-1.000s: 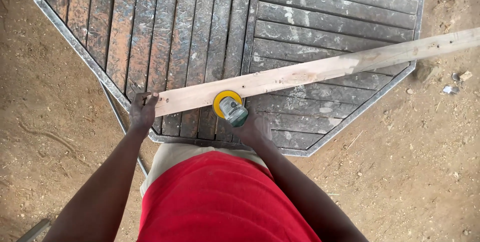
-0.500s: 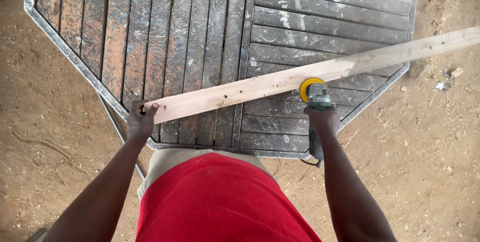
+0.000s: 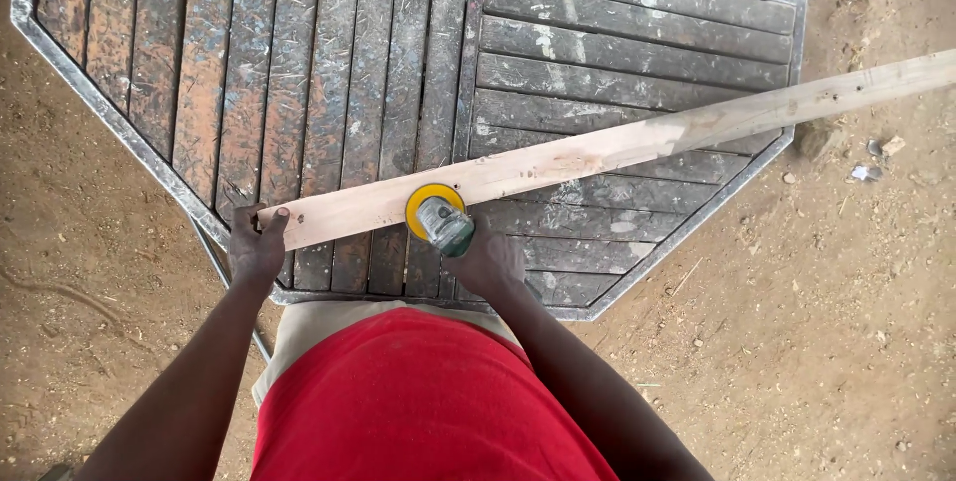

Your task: Sanding a wooden plank using a handheld angle grinder with a sanding disc on a metal table.

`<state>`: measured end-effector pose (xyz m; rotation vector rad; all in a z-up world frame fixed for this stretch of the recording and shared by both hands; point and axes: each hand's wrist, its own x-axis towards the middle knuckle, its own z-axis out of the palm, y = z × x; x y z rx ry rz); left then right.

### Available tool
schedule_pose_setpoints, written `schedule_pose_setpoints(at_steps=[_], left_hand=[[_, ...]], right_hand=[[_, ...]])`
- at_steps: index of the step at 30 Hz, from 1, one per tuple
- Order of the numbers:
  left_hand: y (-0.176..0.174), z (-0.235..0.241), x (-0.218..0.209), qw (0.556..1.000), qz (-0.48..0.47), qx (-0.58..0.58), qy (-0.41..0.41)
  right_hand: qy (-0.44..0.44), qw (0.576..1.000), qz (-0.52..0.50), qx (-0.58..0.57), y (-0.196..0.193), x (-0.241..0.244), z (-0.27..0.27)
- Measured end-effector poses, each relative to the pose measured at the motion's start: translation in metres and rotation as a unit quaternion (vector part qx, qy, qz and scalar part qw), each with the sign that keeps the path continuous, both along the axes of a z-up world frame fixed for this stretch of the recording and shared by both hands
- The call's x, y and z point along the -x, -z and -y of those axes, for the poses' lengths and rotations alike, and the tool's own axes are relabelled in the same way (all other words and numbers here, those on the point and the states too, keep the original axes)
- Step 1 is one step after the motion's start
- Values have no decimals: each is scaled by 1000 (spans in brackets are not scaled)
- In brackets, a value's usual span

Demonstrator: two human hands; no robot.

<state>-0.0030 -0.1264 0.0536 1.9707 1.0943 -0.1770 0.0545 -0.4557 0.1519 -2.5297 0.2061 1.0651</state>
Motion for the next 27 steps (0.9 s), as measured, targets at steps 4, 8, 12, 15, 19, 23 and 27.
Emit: schedule_pose_setpoints(at_steps=[4, 8, 12, 15, 19, 23, 27], left_hand=[[-6, 4, 0, 1000, 15, 9, -6], [-28, 16, -3, 1000, 7, 9, -4], [-31, 22, -4, 1000, -6, 13, -5], [-29, 17, -3, 1000, -21, 0, 7], [-40, 21, -4, 1000, -18, 1, 6], [-39, 25, -4, 999, -34, -6, 13], [-36, 21, -9, 998, -59, -15, 25]], right_hand=[[45, 999, 4, 3, 11, -15, 47], [191, 978, 65, 57, 35, -40, 143], [322, 933, 144, 78, 70, -64, 254], [390, 899, 177, 96, 99, -79, 324], [347, 916, 184, 87, 77, -76, 286], [224, 964, 123, 67, 38, -62, 212], [180, 976, 112, 50, 10, -65, 185]])
